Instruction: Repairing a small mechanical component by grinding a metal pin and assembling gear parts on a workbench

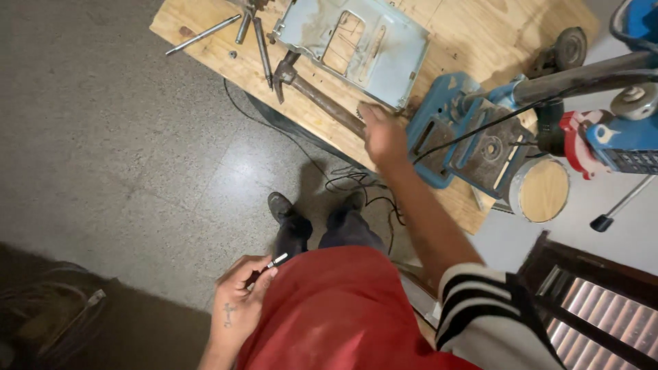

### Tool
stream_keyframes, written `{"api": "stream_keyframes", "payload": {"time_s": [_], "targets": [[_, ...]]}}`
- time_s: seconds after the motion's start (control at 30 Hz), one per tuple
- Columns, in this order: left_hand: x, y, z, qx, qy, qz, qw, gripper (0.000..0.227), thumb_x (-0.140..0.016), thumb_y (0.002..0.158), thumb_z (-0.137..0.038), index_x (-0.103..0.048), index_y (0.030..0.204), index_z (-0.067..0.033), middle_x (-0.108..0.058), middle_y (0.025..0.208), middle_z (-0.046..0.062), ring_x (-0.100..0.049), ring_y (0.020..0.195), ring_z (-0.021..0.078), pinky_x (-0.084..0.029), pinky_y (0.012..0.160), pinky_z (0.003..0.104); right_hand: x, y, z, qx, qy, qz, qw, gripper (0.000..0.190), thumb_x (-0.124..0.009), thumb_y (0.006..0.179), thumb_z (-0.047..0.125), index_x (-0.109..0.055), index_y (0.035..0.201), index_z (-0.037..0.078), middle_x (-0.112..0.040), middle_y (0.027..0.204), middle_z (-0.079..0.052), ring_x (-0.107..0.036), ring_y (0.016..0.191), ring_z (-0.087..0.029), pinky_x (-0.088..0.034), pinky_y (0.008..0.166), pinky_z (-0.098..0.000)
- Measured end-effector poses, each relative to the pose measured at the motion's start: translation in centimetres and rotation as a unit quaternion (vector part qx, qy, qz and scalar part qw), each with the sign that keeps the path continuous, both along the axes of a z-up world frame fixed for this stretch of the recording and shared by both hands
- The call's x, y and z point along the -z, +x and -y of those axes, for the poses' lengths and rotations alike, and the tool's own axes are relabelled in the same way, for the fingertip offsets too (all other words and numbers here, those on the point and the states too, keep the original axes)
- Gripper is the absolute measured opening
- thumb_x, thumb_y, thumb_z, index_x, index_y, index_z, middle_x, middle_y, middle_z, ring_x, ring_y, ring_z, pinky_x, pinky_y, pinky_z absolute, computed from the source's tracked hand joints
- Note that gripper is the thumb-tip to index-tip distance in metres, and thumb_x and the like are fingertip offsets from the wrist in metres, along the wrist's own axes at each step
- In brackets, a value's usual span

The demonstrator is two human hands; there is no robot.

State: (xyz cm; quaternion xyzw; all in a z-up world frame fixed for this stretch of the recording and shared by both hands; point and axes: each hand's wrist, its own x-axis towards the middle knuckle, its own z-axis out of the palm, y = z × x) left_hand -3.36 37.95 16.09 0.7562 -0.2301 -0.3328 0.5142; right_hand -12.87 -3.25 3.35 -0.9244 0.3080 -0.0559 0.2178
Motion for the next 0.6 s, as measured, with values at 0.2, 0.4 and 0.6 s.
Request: {"api": "stream_keyframes", "payload": {"time_s": [0.2, 0.4, 0.6], "targets": [[-1.7, 1.0, -0.4, -0.086, 0.023, -0.037, 0.995, 0.017, -0.076, 0.088, -0.010, -0.082, 0.104, -0.0058, -0.079, 0.086, 0.000, -0.069, 0.081, 0.0073, -0.054, 0.078, 0.023, 9.5, -0.1, 7.7, -0.198, -0.278, -0.158, 0.927, 0.045, -0.052, 0.094, 0.025, -0.060, 0.138, 0.025, -0.053, 0.156, 0.008, -0.070, 0.061, -0.028, -0.050, 0.048, -0.0475], [-5.3, 1.6, -0.1, -0.091, -0.088, -0.035, 0.991, 0.022, -0.073, 0.093, -0.006, -0.076, 0.115, -0.0046, -0.074, 0.085, 0.005, -0.069, 0.075, 0.0107, -0.059, 0.075, 0.024, 4.0, 0.5, 5.0, -0.237, -0.353, -0.095, 0.900, 0.035, -0.065, 0.097, -0.001, -0.066, 0.132, 0.002, -0.066, 0.124, -0.020, -0.025, 0.045, -0.018, -0.026, 0.041, -0.0371], [-9.5, 2.8, 1.0, -0.066, -0.202, -0.037, 0.977, 0.024, -0.069, 0.095, -0.002, -0.071, 0.119, -0.0027, -0.071, 0.091, 0.012, -0.072, 0.074, 0.0167, -0.063, 0.073, 0.025, -9.9, 1.6, -5.5, -0.122, -0.009, 0.059, 0.991, 0.043, -0.062, 0.090, 0.010, -0.063, 0.133, 0.002, -0.064, 0.122, -0.023, -0.057, 0.118, -0.042, -0.049, 0.089, -0.0602]]}}
